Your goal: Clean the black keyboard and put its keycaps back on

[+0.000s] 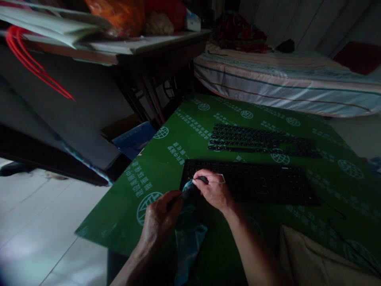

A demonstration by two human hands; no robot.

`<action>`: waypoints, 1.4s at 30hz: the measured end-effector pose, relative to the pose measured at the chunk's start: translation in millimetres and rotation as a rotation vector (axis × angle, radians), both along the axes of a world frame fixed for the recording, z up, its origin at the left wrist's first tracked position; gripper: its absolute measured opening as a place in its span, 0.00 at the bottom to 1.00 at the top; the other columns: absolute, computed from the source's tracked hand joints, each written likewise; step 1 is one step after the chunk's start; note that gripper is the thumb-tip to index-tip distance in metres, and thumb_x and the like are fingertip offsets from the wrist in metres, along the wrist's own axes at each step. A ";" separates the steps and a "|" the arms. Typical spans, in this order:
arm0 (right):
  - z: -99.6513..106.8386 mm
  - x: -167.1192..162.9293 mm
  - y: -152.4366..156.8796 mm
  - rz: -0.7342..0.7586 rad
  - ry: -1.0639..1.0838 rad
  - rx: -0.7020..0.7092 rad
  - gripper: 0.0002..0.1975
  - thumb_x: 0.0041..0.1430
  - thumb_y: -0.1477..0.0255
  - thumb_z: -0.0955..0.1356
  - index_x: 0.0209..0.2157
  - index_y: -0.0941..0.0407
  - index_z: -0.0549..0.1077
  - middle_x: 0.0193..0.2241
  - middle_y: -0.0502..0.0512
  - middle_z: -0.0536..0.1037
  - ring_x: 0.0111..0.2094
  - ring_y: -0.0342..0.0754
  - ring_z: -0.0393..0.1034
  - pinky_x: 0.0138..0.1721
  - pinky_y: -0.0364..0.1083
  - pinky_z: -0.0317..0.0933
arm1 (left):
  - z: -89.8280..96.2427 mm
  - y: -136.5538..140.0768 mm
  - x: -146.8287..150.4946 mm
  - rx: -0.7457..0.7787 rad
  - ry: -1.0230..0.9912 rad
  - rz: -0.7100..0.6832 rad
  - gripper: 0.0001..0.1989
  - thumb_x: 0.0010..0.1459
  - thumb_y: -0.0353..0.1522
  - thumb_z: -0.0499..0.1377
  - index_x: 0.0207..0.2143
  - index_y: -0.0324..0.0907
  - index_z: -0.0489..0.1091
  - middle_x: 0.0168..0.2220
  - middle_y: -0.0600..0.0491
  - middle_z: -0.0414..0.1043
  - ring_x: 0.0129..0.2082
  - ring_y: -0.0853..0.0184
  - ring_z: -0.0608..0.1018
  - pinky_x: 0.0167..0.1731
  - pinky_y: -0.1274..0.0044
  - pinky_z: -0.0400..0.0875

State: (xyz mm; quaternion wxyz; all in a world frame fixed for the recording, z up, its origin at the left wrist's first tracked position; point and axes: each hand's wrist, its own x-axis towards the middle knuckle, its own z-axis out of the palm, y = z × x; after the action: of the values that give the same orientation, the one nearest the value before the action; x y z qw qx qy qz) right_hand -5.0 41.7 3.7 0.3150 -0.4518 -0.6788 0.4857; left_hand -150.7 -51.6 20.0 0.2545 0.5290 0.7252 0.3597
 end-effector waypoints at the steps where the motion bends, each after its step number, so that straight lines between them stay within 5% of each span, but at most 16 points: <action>1: -1.1 1.9 0.3 -0.007 -0.008 0.003 0.07 0.54 0.69 0.66 0.32 0.56 0.73 0.16 0.44 0.68 0.17 0.40 0.63 0.21 0.39 0.57 | -0.7 0.3 1.4 -0.003 -0.005 -0.014 0.12 0.54 0.31 0.52 0.35 0.39 0.75 0.24 0.54 0.75 0.21 0.69 0.74 0.21 0.80 0.66; 27: -0.4 5.0 -1.7 0.026 -0.007 -0.014 0.06 0.55 0.69 0.65 0.31 0.56 0.72 0.18 0.46 0.69 0.18 0.40 0.64 0.21 0.38 0.58 | -15.9 1.3 3.2 0.055 0.019 -0.080 0.12 0.54 0.30 0.52 0.34 0.39 0.75 0.25 0.53 0.75 0.22 0.70 0.74 0.26 0.80 0.68; 42: -1.7 -4.7 8.5 -0.009 -0.026 0.131 0.07 0.56 0.68 0.65 0.31 0.56 0.72 0.21 0.48 0.71 0.20 0.41 0.65 0.23 0.39 0.59 | 5.5 18.7 -1.6 -0.035 0.089 -0.090 0.12 0.55 0.28 0.52 0.35 0.39 0.75 0.26 0.52 0.76 0.25 0.68 0.77 0.27 0.79 0.68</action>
State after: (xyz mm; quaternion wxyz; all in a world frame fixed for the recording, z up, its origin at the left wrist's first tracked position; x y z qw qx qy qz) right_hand -9.7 50.2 2.0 0.3373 -0.4393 -0.7112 0.4329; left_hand -152.3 -32.8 25.5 0.2474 0.5720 0.7174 0.3113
